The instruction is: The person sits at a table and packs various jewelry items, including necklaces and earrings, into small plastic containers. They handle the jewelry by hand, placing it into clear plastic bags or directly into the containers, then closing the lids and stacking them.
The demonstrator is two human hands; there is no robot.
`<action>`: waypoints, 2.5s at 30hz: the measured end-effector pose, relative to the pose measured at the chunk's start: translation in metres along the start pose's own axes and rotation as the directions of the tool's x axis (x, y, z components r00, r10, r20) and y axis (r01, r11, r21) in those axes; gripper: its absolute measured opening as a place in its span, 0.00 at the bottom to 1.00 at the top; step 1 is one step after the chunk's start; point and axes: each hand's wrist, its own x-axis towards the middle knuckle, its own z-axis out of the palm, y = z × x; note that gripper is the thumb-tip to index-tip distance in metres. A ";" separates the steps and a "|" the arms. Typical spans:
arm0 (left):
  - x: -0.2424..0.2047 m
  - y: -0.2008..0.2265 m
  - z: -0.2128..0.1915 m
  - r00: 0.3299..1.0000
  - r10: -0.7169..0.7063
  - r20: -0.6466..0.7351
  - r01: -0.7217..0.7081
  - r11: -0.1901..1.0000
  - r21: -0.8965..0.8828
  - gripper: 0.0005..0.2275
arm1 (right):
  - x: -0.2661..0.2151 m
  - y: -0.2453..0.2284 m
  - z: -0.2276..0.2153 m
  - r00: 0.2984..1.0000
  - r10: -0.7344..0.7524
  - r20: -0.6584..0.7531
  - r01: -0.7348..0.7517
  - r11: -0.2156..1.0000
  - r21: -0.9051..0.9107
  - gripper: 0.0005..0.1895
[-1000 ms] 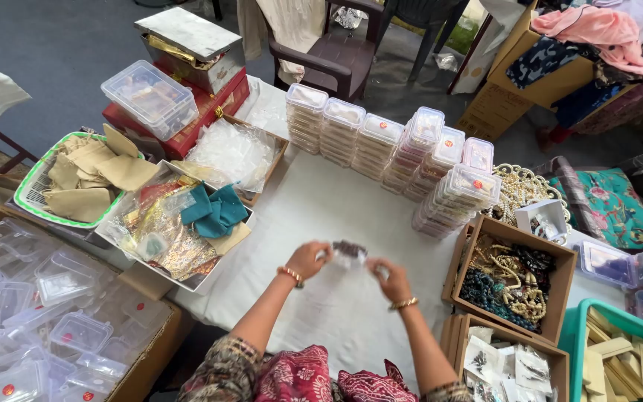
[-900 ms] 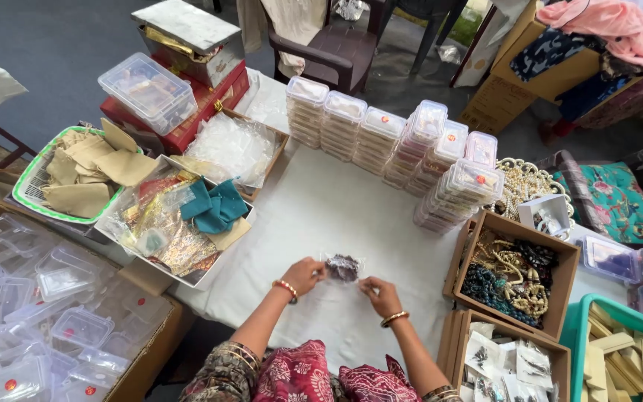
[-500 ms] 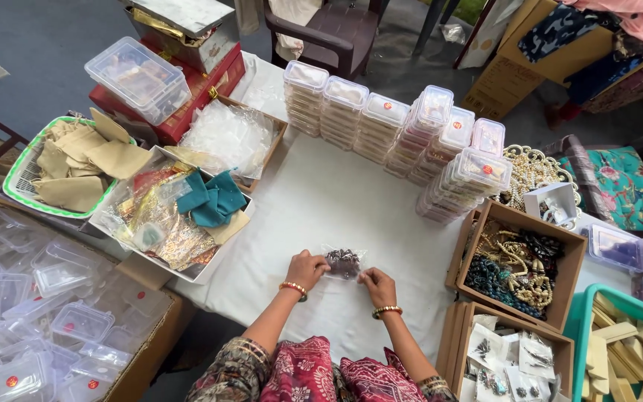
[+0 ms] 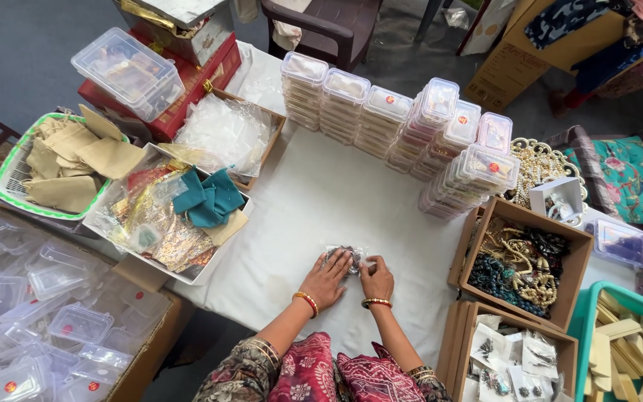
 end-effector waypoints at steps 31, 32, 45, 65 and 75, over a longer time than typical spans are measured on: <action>-0.304 -0.093 -0.131 0.413 -0.806 -0.424 0.553 0.592 -0.586 0.07 | 0.076 0.021 0.013 0.831 -0.300 0.468 0.385 0.918 -0.095 0.24; -0.329 -0.111 -0.125 0.276 -0.827 -0.489 0.627 0.541 -0.560 0.07 | 0.070 0.019 0.009 0.854 -0.225 0.469 0.276 0.960 -0.041 0.22; -0.509 -0.178 -0.055 -0.806 -0.477 -0.351 0.535 -0.333 -0.776 0.11 | 0.062 0.031 0.004 0.877 -0.065 0.476 -0.041 0.977 0.208 0.17; -0.542 -0.199 -0.024 -0.715 -0.699 -0.020 0.068 -0.042 -0.997 0.20 | 0.072 0.043 0.008 0.871 -0.074 0.486 -0.051 0.970 0.239 0.18; -0.522 -0.173 -0.053 -0.569 -0.790 0.230 0.183 -0.393 -0.901 0.27 | 0.078 0.047 0.010 0.875 -0.069 0.480 -0.035 0.978 0.204 0.18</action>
